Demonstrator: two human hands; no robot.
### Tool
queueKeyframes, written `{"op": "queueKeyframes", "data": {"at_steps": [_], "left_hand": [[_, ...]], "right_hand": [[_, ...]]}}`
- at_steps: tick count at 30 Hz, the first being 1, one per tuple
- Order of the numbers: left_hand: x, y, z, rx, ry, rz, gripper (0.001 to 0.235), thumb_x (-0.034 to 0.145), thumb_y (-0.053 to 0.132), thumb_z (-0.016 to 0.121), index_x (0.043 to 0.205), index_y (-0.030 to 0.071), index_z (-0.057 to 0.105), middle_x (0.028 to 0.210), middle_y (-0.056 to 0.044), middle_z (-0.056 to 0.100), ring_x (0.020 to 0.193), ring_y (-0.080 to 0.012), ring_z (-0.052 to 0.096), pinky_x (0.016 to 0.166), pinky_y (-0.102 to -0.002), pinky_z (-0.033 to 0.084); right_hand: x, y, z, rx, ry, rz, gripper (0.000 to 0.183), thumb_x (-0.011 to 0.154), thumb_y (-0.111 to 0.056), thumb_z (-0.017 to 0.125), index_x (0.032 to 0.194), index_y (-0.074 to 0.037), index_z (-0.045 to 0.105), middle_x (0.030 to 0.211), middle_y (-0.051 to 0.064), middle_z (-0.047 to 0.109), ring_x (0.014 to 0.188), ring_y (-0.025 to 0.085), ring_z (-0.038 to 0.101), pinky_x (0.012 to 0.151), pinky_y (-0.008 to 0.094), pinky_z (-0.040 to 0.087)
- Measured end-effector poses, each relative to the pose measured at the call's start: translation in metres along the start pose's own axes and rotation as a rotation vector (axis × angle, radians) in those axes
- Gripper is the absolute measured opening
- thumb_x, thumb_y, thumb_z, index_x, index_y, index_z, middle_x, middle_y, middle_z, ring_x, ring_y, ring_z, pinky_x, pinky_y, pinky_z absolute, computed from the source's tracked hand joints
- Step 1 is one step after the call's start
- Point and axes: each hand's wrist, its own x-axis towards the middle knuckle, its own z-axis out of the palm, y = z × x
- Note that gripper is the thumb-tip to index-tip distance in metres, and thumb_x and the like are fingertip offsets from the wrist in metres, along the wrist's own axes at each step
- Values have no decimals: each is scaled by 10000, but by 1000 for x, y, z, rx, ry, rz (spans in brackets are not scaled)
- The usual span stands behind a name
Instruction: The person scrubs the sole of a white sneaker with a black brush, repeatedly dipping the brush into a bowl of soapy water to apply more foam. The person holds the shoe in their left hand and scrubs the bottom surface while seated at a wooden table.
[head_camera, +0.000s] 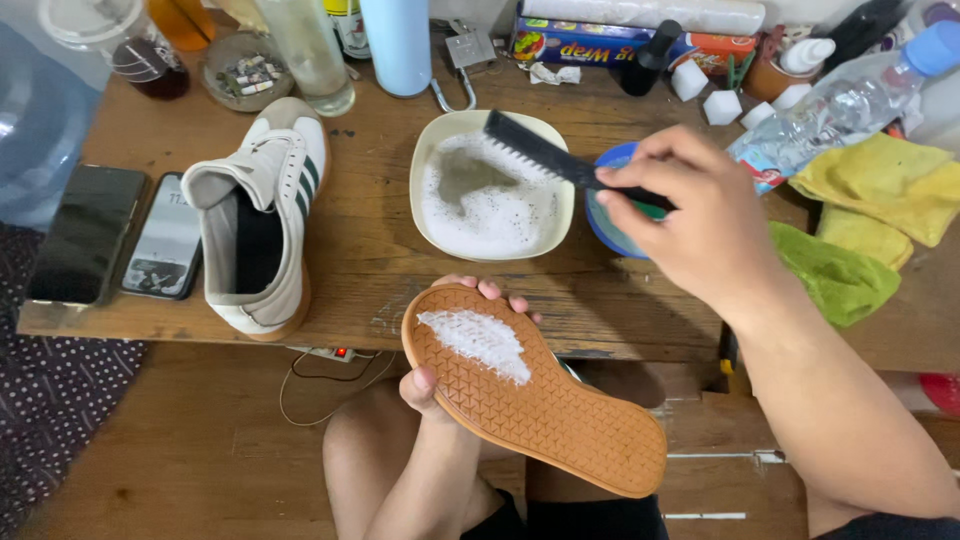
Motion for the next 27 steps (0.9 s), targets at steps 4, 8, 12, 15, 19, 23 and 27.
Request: {"op": "queueKeyframes", "data": {"at_steps": [4,8,12,15,19,23,27], "left_hand": [[-6,13,31,-44,-159,-75,826,976,434,902,1588,30,522,1474,-160,630,1382,-422,638,1220,-616,518],[-7,-5,50,-32,-98,-108,810,962,425,927,1558,37,539,1419,-166,632,1315,-419,649,1178,-581,550],[-2,-32,56,-108,-107,-206,811,999,409,927,1614,62,528,1471,-163,625,1360,-412,619,1203,-570,530],[3,-44,65,-92,-99,-222,829,985,424,941,1607,73,521,1447,-166,628,1337,-415,625,1196,-566,536],[5,-50,65,-84,-96,-238,853,987,411,941,1635,78,497,1457,-180,613,1348,-428,626,1191,-582,545],[4,-52,65,-71,-72,-231,946,974,388,949,1699,36,455,1446,-208,630,1340,-433,643,1195,-606,546],[5,-52,65,-26,-104,-199,938,973,427,923,1679,-7,484,1438,-193,618,1327,-418,644,1191,-591,550]], "right_hand": [[-31,5,-49,-107,-56,121,141,1113,-31,971,1247,-51,933,1181,96,735,939,241,691,817,390,539],[-58,37,-53,-137,-169,358,152,1045,-108,926,1197,-103,929,1153,75,757,1031,263,757,1008,417,580],[-65,74,-36,-180,-238,377,170,994,-225,957,1161,-189,955,1115,61,743,953,292,758,948,445,560],[-54,71,-32,-164,-317,376,182,1001,-208,916,1174,-162,950,1080,61,714,966,300,744,957,465,569],[-51,65,-33,-292,-458,464,202,1031,-324,824,1177,-240,937,1204,64,678,1051,385,751,911,616,573],[-43,48,-54,-170,-450,406,184,1032,-257,861,1181,-191,945,1118,60,742,947,311,749,955,499,573],[-61,43,-64,-228,-37,162,141,1106,-7,961,1240,-31,928,1211,148,694,979,256,763,910,415,603]]}}
